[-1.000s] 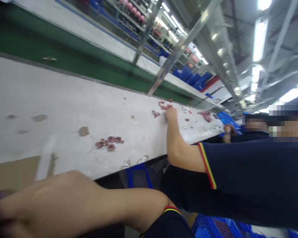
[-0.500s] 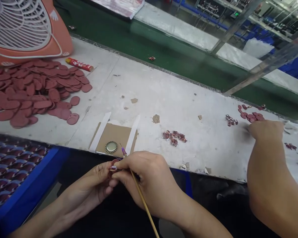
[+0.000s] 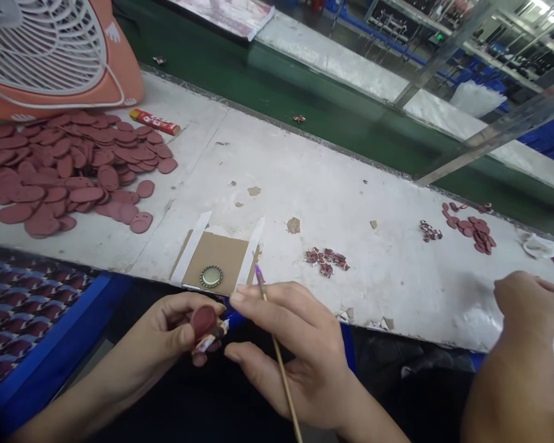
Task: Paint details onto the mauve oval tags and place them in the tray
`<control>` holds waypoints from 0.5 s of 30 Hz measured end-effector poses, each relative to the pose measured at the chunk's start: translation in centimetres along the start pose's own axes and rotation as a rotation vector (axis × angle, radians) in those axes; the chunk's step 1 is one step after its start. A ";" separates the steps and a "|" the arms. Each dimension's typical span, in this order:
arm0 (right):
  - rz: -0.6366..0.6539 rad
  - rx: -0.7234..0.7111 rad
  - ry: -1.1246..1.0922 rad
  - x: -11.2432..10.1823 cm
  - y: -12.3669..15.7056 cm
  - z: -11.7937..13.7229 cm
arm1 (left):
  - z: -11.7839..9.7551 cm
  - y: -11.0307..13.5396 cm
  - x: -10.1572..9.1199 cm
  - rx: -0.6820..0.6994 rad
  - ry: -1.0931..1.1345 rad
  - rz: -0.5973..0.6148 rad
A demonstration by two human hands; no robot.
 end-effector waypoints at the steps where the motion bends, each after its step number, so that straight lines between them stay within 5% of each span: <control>1: -0.013 -0.017 0.008 -0.2 0.2 -0.1 | -0.3 0.1 0.0 0.029 0.003 0.041; 8: 0.086 -0.135 -0.011 0.6 0.4 -0.4 | -2.0 0.2 -0.1 0.189 -0.209 0.141; 15: 0.040 -0.165 0.029 1.6 0.0 0.1 | -2.6 0.3 -0.2 0.290 -0.369 0.186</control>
Point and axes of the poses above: each hand's wrist, its own y-axis away from the middle knuckle, its own x-axis out of the palm, z = x × y, the point moved 2 cm from there along -y, towards the middle knuckle, and after that the axes turned 10 degrees about x, right-handed, at the moved point
